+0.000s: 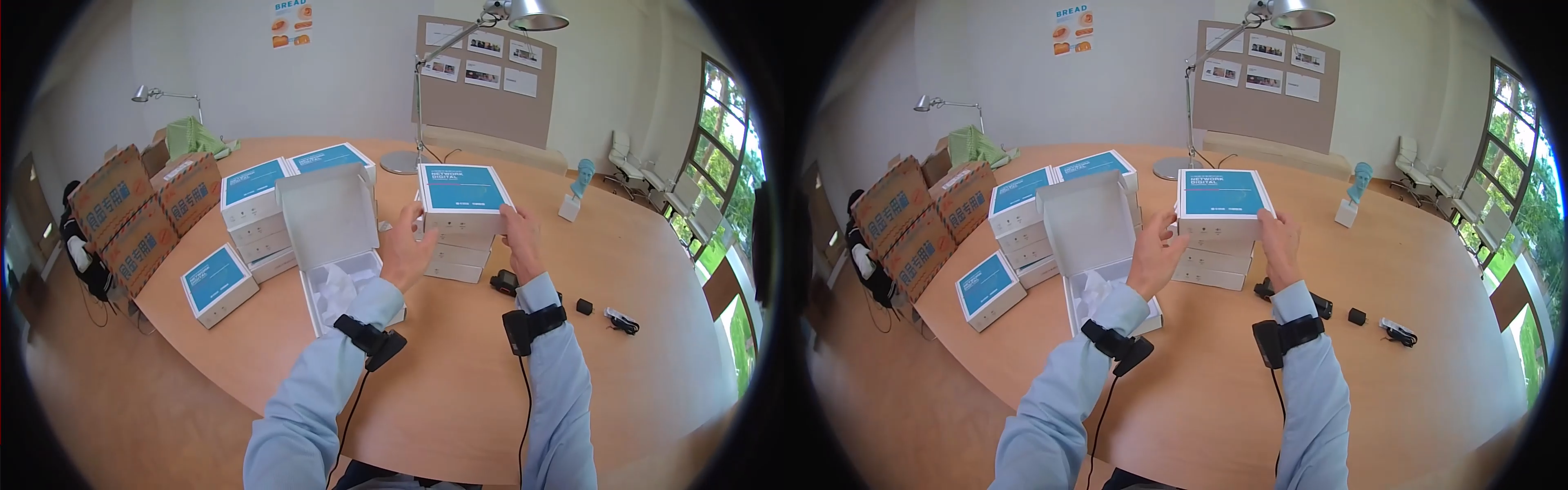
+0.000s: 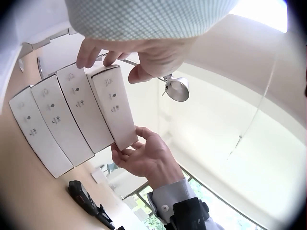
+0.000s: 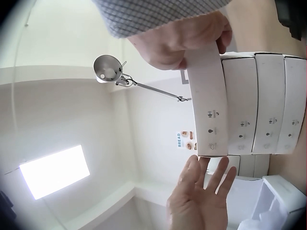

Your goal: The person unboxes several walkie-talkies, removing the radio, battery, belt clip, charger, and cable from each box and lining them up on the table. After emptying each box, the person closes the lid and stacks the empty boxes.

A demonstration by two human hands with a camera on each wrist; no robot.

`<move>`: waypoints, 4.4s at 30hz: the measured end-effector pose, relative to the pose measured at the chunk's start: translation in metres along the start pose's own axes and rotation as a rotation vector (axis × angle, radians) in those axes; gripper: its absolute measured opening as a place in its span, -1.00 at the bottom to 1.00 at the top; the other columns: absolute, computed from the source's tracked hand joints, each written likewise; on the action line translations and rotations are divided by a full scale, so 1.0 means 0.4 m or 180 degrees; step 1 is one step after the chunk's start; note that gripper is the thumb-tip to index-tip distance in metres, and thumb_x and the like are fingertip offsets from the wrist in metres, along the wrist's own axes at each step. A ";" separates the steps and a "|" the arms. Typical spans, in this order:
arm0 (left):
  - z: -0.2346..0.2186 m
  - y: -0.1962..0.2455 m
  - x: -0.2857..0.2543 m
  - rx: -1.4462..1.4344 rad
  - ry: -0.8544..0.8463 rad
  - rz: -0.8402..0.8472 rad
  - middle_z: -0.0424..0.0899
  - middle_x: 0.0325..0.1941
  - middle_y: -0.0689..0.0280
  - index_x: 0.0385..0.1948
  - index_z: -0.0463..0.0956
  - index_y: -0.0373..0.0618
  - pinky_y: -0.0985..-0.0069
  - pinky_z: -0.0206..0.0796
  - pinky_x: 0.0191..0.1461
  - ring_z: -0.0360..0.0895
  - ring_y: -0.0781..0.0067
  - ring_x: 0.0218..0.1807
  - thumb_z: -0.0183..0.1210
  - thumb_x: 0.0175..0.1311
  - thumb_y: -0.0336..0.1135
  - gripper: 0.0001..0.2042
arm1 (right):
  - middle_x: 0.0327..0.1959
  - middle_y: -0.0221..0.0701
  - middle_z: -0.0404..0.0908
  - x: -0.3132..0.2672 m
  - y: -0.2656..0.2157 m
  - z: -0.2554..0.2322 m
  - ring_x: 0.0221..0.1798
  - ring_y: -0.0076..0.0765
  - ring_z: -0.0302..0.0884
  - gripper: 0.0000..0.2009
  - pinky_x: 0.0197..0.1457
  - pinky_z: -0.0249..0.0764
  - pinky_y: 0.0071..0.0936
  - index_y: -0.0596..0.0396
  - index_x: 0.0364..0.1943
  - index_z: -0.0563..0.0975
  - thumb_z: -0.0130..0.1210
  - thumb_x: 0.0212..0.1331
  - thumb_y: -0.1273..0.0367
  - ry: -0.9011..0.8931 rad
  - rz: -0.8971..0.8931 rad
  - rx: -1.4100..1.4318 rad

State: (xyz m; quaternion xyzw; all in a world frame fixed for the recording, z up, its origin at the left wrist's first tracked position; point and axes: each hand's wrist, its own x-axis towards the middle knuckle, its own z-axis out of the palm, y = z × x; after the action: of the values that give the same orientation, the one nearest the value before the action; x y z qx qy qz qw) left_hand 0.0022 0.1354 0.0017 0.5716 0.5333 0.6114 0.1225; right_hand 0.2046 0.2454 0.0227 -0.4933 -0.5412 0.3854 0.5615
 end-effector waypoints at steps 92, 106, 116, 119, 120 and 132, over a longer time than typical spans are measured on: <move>0.204 0.032 -0.016 0.0174 0.0272 -0.0619 0.71 -0.42 0.16 -0.33 0.66 -0.25 0.26 0.44 -0.20 0.66 0.20 -0.34 0.20 0.43 0.15 -0.49 | 0.10 -0.10 0.68 -0.449 0.067 -0.417 0.08 0.02 0.65 -0.42 0.20 0.55 -0.19 0.14 0.22 0.56 0.39 0.09 0.21 -0.2223 -0.0990 -0.2596; 0.109 0.156 -0.306 -0.0040 -0.0483 0.0194 0.69 -0.14 0.22 -0.05 0.62 -0.20 0.46 0.44 -0.35 0.58 0.42 -0.38 0.25 0.29 -0.40 -0.77 | 0.08 -0.18 0.58 -0.441 0.096 -0.415 0.07 0.06 0.61 -0.35 0.14 0.53 -0.11 0.14 0.23 0.52 0.42 0.02 0.18 -0.2251 -0.1149 -0.2464; 0.147 0.137 -0.382 -0.0011 -0.1727 0.0061 0.71 -0.16 0.24 -0.02 0.64 -0.24 0.50 0.45 -0.28 0.56 0.48 -0.31 0.30 0.29 -0.41 -0.75 | -0.38 -0.45 0.51 -0.452 0.102 -0.398 -0.32 -0.46 0.41 -0.75 -0.17 0.43 -0.46 0.16 -0.09 0.62 0.31 0.12 0.51 -0.1919 -0.0543 -0.1607; 0.152 0.139 -0.386 -0.0046 -0.1832 -0.0015 0.71 -0.15 0.18 0.01 0.61 -0.22 0.41 0.48 -0.20 0.60 0.35 -0.28 0.31 0.28 -0.35 -0.70 | -0.41 -0.49 0.46 -0.454 0.094 -0.396 -0.35 -0.50 0.37 -0.79 -0.20 0.40 -0.49 0.15 -0.11 0.62 0.25 0.17 0.57 -0.1843 -0.0537 -0.1222; 0.154 0.141 -0.386 -0.0127 -0.1881 -0.0126 0.70 -0.16 0.13 0.02 0.59 -0.20 0.34 0.50 -0.14 0.63 0.23 -0.26 0.31 0.27 -0.30 -0.68 | -0.41 -0.49 0.46 -0.454 0.094 -0.399 -0.35 -0.50 0.37 -0.79 -0.20 0.40 -0.49 0.15 -0.11 0.62 0.25 0.17 0.57 -0.1829 -0.0542 -0.1220; 0.194 0.118 -0.379 -0.1026 -0.2258 -0.0544 0.66 0.00 0.05 0.30 0.37 -0.32 0.37 0.56 -0.12 0.70 0.28 -0.14 0.37 0.34 -0.03 -0.34 | -0.31 -0.39 0.52 -0.438 0.008 -0.396 -0.33 -0.41 0.43 -0.88 -0.21 0.42 -0.42 0.18 -0.16 0.57 0.17 0.27 0.59 -0.1237 -0.1769 -0.0803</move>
State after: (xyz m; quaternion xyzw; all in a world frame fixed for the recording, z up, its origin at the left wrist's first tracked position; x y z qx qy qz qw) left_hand 0.1361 0.0410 -0.0644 0.6743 0.4008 0.4394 0.4376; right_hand 0.3408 0.0552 -0.0090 -0.3103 -0.7946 0.2348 0.4661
